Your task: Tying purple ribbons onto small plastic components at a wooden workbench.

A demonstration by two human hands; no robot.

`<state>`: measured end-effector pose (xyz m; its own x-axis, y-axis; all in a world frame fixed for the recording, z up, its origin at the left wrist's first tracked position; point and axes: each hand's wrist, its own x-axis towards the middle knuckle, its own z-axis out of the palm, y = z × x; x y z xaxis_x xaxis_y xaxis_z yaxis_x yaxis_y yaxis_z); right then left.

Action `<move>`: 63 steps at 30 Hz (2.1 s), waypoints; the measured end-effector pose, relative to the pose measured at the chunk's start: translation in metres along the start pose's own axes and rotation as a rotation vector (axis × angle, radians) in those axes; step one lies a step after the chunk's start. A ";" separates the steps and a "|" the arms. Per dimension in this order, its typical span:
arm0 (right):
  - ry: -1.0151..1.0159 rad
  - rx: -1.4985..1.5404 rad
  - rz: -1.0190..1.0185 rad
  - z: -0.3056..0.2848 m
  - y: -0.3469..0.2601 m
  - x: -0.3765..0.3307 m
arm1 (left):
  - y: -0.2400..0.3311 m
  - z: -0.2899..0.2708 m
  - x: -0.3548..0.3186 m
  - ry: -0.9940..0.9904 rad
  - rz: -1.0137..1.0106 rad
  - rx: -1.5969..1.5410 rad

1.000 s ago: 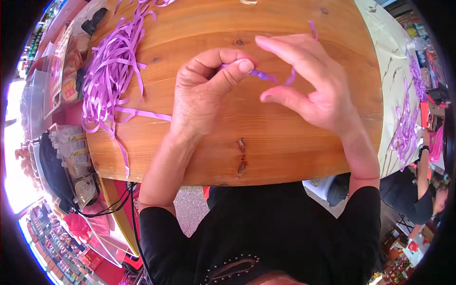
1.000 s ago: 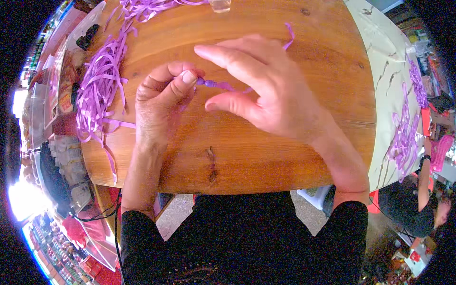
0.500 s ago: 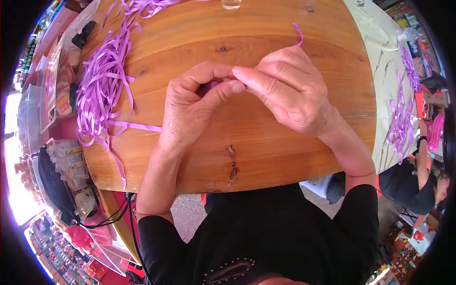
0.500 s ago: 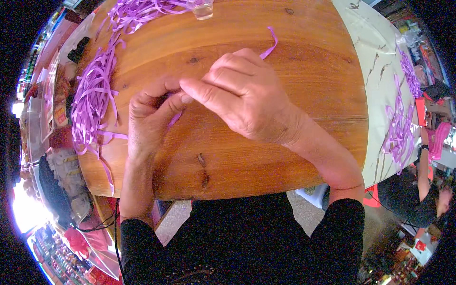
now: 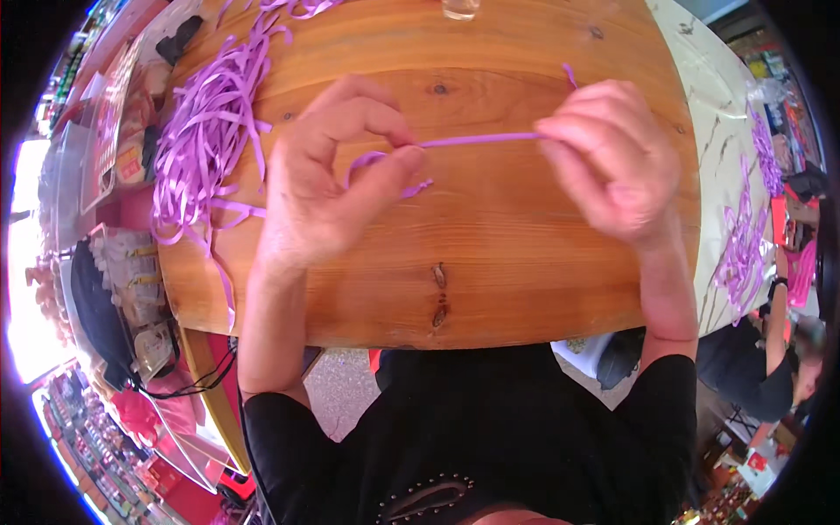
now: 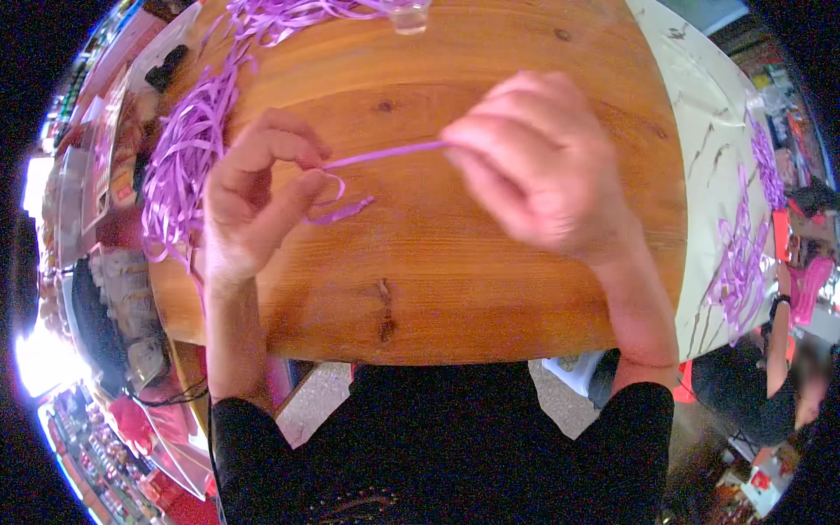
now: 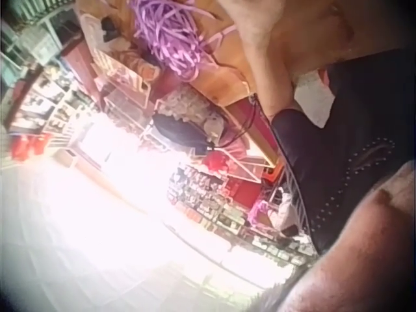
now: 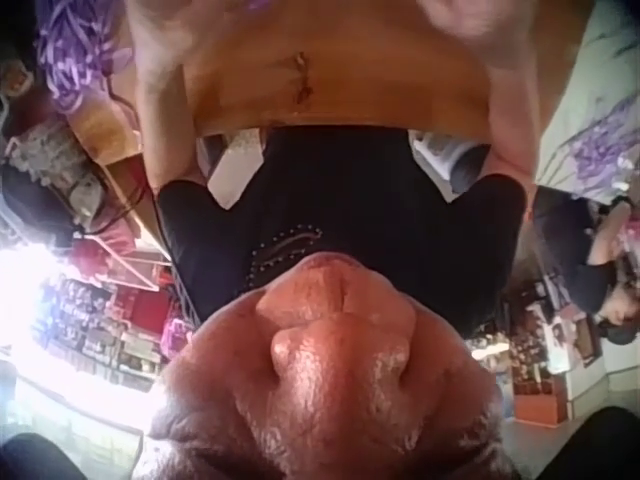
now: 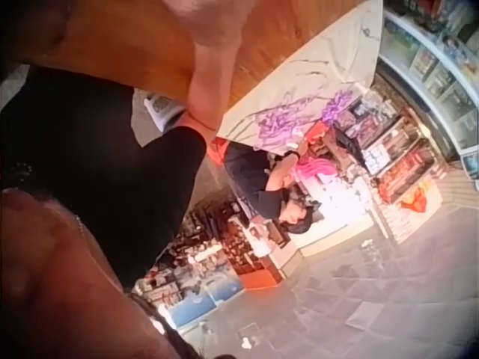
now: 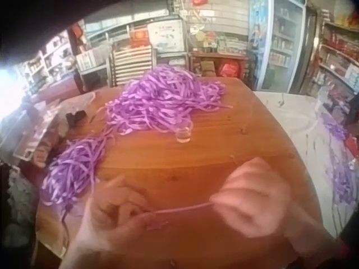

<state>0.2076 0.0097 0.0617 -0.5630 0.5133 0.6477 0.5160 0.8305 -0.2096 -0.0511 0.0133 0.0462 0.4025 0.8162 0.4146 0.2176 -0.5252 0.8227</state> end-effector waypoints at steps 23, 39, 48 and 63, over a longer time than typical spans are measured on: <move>0.299 0.199 0.925 -0.096 0.098 -0.162 | -0.050 -0.172 -0.130 0.616 -0.280 -0.347; 0.701 0.949 0.920 -0.109 0.116 -0.179 | -0.028 -0.073 -0.063 0.637 -0.344 -1.142; 0.430 0.708 0.706 -0.063 0.052 -0.097 | 0.012 0.012 -0.041 0.506 -0.534 -0.993; 0.057 0.713 0.504 0.003 -0.014 -0.012 | 0.017 0.048 -0.036 0.375 -0.539 -0.731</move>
<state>0.2046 -0.0076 0.0549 -0.3335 0.8602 0.3857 0.1571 0.4542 -0.8770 -0.0197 -0.0366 0.0268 0.0752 0.9927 -0.0944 -0.3654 0.1155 0.9237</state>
